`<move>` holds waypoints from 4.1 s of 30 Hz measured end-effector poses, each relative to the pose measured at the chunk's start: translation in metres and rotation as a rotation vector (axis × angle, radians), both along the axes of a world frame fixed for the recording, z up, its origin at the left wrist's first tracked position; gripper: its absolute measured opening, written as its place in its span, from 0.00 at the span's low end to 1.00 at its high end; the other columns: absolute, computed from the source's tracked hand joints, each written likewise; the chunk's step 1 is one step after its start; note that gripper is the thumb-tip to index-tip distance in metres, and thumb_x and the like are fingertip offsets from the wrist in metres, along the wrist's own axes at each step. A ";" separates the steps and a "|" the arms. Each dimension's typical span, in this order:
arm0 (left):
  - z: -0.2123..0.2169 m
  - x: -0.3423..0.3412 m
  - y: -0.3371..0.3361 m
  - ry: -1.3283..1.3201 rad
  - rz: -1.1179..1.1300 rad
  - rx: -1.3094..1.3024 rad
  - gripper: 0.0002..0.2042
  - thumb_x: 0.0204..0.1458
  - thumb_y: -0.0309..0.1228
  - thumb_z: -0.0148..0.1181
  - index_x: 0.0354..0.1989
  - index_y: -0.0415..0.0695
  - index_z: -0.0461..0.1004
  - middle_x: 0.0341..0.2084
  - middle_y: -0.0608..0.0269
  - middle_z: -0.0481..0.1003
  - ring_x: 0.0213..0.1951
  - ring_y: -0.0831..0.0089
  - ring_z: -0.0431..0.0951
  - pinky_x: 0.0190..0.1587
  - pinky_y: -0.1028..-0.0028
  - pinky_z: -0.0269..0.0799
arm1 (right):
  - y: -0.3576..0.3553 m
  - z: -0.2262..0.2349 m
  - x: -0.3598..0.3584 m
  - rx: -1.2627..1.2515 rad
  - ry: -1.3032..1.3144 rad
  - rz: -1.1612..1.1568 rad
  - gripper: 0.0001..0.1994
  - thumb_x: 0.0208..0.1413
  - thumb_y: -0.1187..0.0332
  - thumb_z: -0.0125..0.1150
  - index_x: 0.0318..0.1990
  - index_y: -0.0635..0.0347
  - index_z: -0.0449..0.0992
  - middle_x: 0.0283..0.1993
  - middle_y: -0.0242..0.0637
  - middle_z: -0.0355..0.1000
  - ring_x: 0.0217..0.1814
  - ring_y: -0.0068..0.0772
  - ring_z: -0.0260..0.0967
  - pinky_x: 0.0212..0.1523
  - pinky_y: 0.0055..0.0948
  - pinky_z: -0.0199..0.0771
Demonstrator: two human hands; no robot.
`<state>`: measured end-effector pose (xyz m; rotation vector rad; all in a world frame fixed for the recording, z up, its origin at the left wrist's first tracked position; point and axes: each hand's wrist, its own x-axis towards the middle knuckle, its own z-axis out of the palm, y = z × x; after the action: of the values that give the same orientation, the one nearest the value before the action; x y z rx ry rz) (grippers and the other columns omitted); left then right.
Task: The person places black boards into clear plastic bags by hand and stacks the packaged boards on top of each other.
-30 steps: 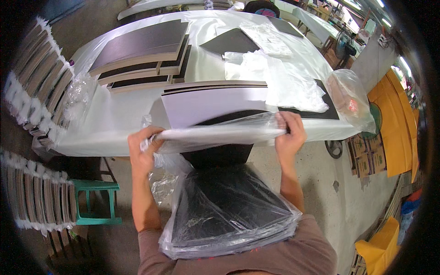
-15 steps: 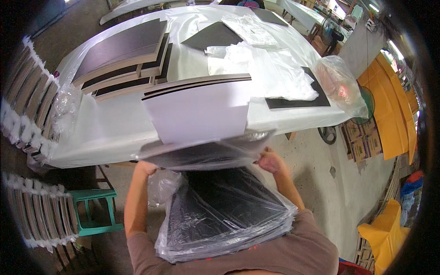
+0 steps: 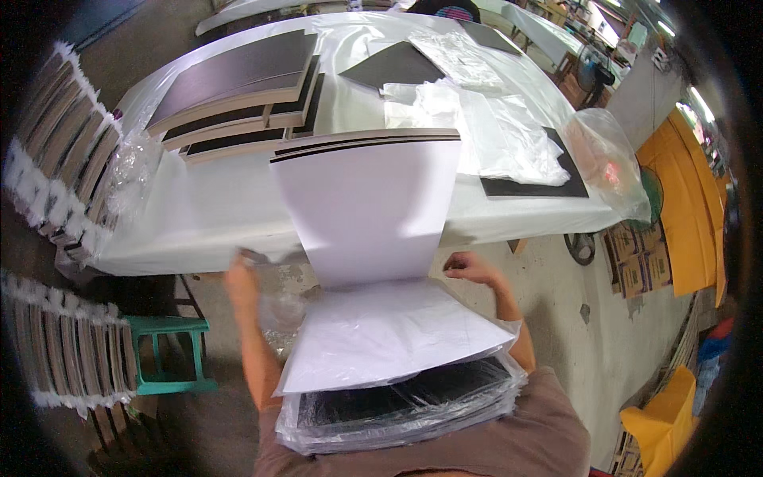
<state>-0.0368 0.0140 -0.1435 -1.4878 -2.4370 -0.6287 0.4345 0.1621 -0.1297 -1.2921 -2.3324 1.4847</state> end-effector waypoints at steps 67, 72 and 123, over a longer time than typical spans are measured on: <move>0.193 0.205 0.076 -1.293 -0.666 0.482 0.06 0.46 0.29 0.56 0.29 0.40 0.72 0.17 0.72 0.68 0.21 0.87 0.61 0.24 0.85 0.58 | -0.023 0.177 -0.155 0.480 1.174 -0.404 0.08 0.47 0.71 0.57 0.24 0.64 0.66 0.22 0.29 0.64 0.23 0.17 0.58 0.27 0.14 0.59; 0.183 0.203 0.085 -1.093 -0.736 0.687 0.04 0.49 0.29 0.53 0.27 0.42 0.68 0.19 0.73 0.66 0.23 0.86 0.63 0.26 0.86 0.57 | -0.026 0.178 -0.159 0.361 1.215 -0.418 0.10 0.49 0.68 0.55 0.26 0.61 0.61 0.19 0.29 0.62 0.20 0.17 0.58 0.24 0.14 0.60; 0.144 0.064 0.046 -1.861 -0.568 1.026 0.30 0.34 0.45 0.58 0.47 0.41 0.64 0.23 0.64 0.70 0.26 0.72 0.70 0.32 0.70 0.67 | -0.042 0.157 -0.056 -0.648 0.979 -0.389 0.33 0.36 0.72 0.60 0.54 0.59 0.54 0.51 0.41 0.57 0.43 0.34 0.59 0.42 0.39 0.61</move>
<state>0.0267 0.0600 0.0003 -0.9392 -1.1099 -3.7218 0.3790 0.1202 0.0278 -0.7121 -0.9771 2.1112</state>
